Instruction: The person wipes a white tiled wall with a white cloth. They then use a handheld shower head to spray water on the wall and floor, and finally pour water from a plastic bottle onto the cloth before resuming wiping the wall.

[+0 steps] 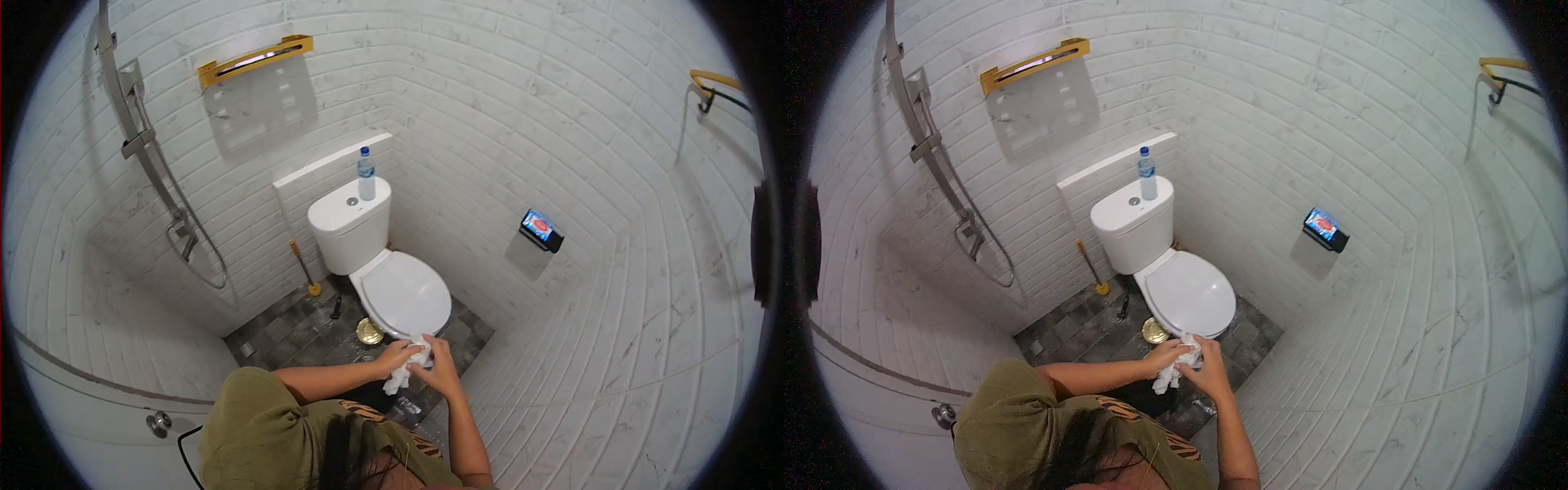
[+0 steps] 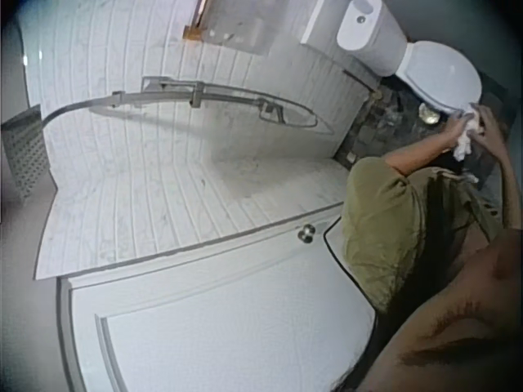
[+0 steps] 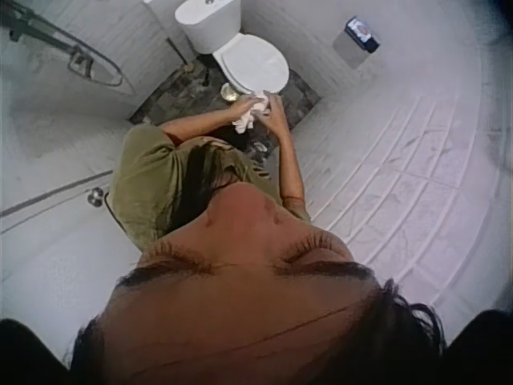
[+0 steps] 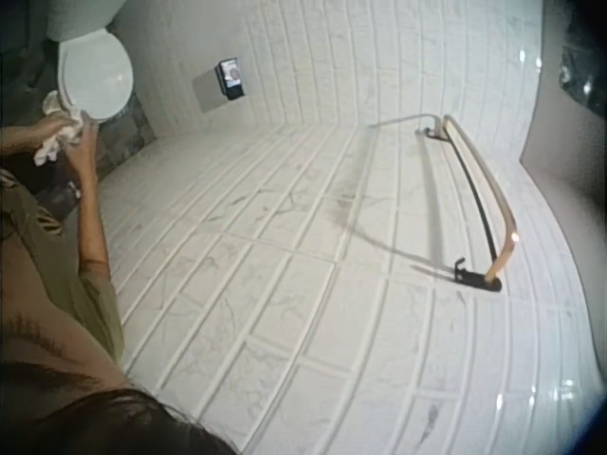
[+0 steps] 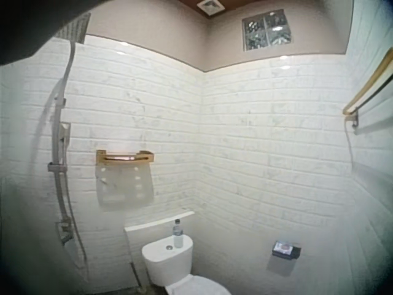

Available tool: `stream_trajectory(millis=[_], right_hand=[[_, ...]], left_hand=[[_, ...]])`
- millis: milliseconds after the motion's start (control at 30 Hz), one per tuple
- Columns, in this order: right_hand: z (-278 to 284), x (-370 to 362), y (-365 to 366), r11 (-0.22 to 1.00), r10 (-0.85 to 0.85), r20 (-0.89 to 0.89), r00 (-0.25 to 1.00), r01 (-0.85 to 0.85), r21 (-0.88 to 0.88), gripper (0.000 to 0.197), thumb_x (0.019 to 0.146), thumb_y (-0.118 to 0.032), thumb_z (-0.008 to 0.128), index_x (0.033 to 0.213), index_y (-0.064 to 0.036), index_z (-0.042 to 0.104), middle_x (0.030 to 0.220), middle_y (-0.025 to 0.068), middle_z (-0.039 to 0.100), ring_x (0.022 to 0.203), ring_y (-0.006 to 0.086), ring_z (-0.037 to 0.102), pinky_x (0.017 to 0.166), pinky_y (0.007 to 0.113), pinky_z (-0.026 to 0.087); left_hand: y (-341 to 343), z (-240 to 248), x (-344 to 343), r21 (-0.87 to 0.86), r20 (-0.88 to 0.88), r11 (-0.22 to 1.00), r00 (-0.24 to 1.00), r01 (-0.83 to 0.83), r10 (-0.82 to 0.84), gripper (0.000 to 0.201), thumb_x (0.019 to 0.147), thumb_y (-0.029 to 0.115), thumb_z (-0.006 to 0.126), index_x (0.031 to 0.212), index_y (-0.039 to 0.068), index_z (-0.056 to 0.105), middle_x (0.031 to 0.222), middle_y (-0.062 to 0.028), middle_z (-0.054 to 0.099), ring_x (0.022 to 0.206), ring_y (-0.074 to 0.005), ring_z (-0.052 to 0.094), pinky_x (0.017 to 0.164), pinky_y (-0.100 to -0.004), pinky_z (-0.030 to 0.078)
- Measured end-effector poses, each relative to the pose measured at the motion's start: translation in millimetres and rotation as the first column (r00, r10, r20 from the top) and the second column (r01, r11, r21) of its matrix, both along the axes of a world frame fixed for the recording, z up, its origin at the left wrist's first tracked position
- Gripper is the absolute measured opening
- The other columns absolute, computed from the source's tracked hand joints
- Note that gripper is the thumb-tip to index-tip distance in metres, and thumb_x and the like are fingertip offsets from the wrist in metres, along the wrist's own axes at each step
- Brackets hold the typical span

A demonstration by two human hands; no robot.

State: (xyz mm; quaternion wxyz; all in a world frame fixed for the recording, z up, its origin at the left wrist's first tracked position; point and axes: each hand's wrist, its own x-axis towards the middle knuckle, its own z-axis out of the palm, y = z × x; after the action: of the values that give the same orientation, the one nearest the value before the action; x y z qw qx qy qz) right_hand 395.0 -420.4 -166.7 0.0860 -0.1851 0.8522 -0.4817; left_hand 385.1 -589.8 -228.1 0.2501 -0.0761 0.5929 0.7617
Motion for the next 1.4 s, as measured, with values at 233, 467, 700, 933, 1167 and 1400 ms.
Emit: stream_trajectory(millis=[233,467,700,933,1167,1400], right_hand=[[-48,15,-28,0.976,-0.169,0.049,0.984,0.174,-0.130,0.060,0.065,-0.012,0.074,0.119,-0.0021,0.049,0.111,0.0200,0.056,0.105,0.0374,0.057,0.091,0.043,0.046],[-81,-16,-80,0.989,-0.133,0.029,0.991,0.135,-0.058,0.058,0.066,-0.013,0.071,0.119,-0.0018,0.050,0.110,0.0197,0.056,0.102,0.0338,0.057,0.091,0.040,0.046],[-34,-133,-209,0.996,-0.069,-0.252,0.965,0.053,-0.072,0.064,0.061,-0.009,0.070,0.122,-0.0019,0.050,0.111,0.0211,0.046,0.111,0.0377,0.045,0.100,0.043,0.038],[36,-249,-343,0.995,-0.060,-0.534,0.843,0.007,-0.101,0.069,0.065,-0.003,0.067,0.130,-0.0006,0.044,0.123,0.0236,0.047,0.119,0.0422,0.044,0.105,0.044,0.035],[-64,-367,-404,0.885,0.210,-0.634,0.744,0.131,0.447,0.059,0.070,0.000,0.066,0.127,-0.0028,0.049,0.140,0.0198,0.043,0.127,0.0440,0.041,0.104,0.049,0.037],[-146,-387,-434,0.553,0.197,-0.001,0.980,-0.111,0.826,0.094,0.068,-0.027,0.077,0.149,-0.0164,0.030,0.161,0.0098,0.009,0.147,0.0411,0.004,0.109,0.068,0.024]], left_hand=[[-53,9,16,-0.091,0.139,0.972,0.969,0.218,-0.204,0.041,0.097,0.034,0.055,0.122,0.002,0.060,0.111,-0.0068,0.064,0.099,-0.0147,0.060,0.083,-0.0306,0.048],[-154,-29,-3,-0.412,-0.161,0.902,0.985,-0.126,0.063,0.040,0.097,0.032,0.055,0.124,0.002,0.058,0.103,-0.0041,0.066,0.088,-0.0110,0.061,0.075,-0.0259,0.049],[-276,-10,2,-0.289,-0.015,0.916,0.958,-0.279,0.288,0.039,0.101,0.029,0.050,0.130,0.005,0.053,0.122,-0.0048,0.062,0.102,-0.0145,0.062,0.084,-0.0290,0.048],[-380,1,9,-0.182,0.020,0.833,0.845,-0.523,0.535,0.040,0.101,0.031,0.049,0.132,0.006,0.052,0.126,-0.0072,0.060,0.110,-0.0178,0.060,0.092,-0.0333,0.045],[-473,-13,38,-0.211,0.016,0.690,0.703,-0.692,0.711,0.041,0.100,0.033,0.051,0.129,0.005,0.054,0.123,-0.0074,0.062,0.107,-0.0182,0.061,0.090,-0.0341,0.046],[-541,-14,64,-0.347,0.146,0.598,0.589,-0.722,0.795,0.042,0.099,0.035,0.050,0.129,0.006,0.055,0.123,-0.0065,0.062,0.107,-0.0188,0.062,0.092,-0.0356,0.046]])
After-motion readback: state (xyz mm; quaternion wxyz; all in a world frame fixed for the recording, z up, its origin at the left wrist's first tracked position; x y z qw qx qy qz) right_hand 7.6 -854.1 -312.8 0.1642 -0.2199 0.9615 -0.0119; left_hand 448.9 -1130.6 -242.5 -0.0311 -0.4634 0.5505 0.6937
